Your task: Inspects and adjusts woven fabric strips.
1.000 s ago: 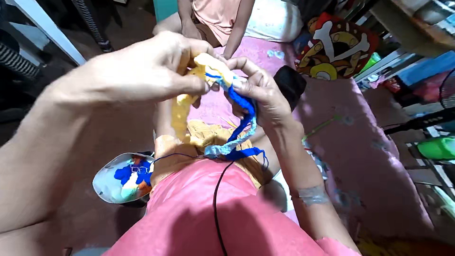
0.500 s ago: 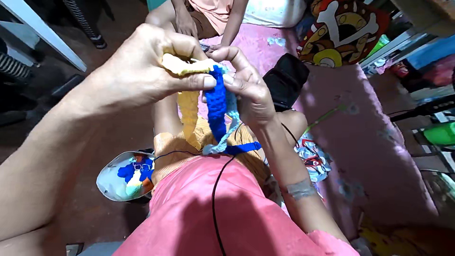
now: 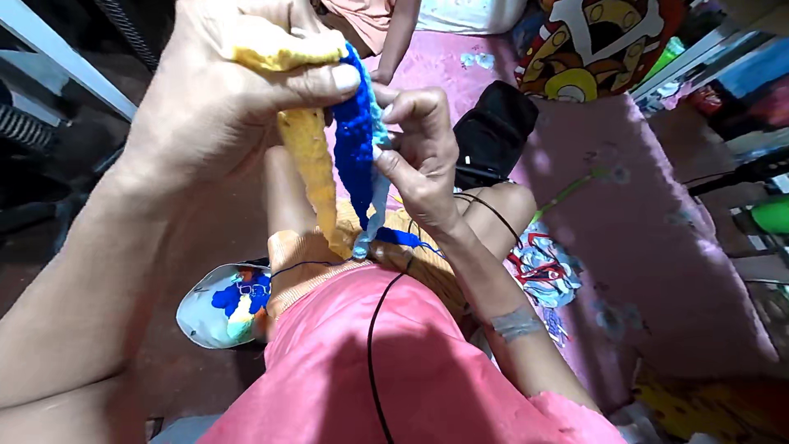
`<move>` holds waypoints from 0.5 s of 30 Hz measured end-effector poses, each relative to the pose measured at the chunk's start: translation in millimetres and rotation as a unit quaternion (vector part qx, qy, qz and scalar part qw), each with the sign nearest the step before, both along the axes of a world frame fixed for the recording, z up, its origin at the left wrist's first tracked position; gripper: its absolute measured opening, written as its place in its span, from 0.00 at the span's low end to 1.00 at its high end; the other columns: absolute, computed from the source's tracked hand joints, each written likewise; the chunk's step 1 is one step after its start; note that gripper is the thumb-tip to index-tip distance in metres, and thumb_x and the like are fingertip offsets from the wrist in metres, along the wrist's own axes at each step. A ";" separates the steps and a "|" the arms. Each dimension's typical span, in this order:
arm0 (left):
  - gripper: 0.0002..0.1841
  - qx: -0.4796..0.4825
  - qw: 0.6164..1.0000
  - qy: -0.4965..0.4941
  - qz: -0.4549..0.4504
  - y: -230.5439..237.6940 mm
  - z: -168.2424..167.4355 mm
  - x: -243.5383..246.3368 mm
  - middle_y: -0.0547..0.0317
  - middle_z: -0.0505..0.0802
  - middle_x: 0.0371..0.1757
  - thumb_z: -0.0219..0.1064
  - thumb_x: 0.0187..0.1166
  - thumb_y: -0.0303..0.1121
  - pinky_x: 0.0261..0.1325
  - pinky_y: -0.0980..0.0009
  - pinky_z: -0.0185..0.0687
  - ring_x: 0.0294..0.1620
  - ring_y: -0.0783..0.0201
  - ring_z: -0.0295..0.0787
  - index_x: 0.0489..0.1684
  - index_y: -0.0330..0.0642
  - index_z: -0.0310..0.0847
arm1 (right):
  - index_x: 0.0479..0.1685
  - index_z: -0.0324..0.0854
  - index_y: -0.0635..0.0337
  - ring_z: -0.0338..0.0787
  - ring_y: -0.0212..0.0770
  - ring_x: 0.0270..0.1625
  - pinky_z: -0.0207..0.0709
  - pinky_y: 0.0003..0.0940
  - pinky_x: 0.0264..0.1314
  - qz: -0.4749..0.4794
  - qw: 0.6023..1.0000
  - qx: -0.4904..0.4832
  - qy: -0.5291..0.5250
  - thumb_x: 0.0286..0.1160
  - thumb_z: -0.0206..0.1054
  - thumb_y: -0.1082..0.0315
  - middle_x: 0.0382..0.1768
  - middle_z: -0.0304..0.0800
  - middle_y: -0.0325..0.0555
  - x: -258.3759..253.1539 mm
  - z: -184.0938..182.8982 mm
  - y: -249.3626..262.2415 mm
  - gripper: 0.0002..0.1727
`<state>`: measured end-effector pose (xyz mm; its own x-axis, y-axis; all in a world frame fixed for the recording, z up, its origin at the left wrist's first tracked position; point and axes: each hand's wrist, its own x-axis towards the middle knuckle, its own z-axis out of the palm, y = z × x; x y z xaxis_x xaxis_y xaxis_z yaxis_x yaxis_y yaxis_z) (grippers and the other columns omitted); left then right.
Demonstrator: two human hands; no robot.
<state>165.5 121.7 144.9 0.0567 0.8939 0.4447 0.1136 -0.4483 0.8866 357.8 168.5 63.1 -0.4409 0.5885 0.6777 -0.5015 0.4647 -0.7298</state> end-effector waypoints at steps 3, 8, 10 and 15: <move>0.07 0.007 0.999 -0.015 0.032 -2.8 7.2 8.2 0.71 0.94 0.36 0.72 0.70 0.23 0.50 0.78 0.90 0.42 0.75 0.92 0.34 0.49 0.87 | 0.49 0.77 0.71 0.87 0.36 0.65 0.84 0.29 0.62 -0.029 0.998 0.058 0.012 0.76 0.57 0.82 0.61 0.85 0.56 -10.2 8.3 12.0 0.08; 0.06 0.005 0.998 -0.030 0.049 -3.2 14.0 18.0 0.65 0.95 0.38 0.73 0.69 0.22 0.51 0.74 0.92 0.43 0.71 0.93 0.36 0.45 0.88 | 0.46 0.79 0.65 0.81 0.22 0.45 0.78 0.20 0.50 0.047 0.998 -0.012 -0.048 0.90 0.54 0.55 0.39 0.81 0.37 4.7 -1.0 11.1 0.20; 0.07 0.022 0.996 -0.020 0.082 -1.6 14.2 14.5 0.67 0.94 0.36 0.76 0.67 0.24 0.50 0.74 0.92 0.42 0.71 0.93 0.35 0.47 0.87 | 0.56 0.79 0.70 0.86 0.28 0.45 0.83 0.23 0.48 0.127 0.988 -0.076 -0.034 0.87 0.60 0.64 0.42 0.85 0.44 17.0 -13.9 8.6 0.15; 0.12 0.058 0.990 -0.022 0.124 -3.7 10.3 1.1 0.80 0.90 0.29 0.74 0.67 0.23 0.40 0.85 0.88 0.33 0.82 0.88 0.28 0.58 0.84 | 0.54 0.85 0.62 0.95 0.42 0.46 0.89 0.39 0.53 0.340 0.925 -0.167 -0.019 0.82 0.65 0.56 0.44 0.95 0.52 10.6 -7.5 28.8 0.18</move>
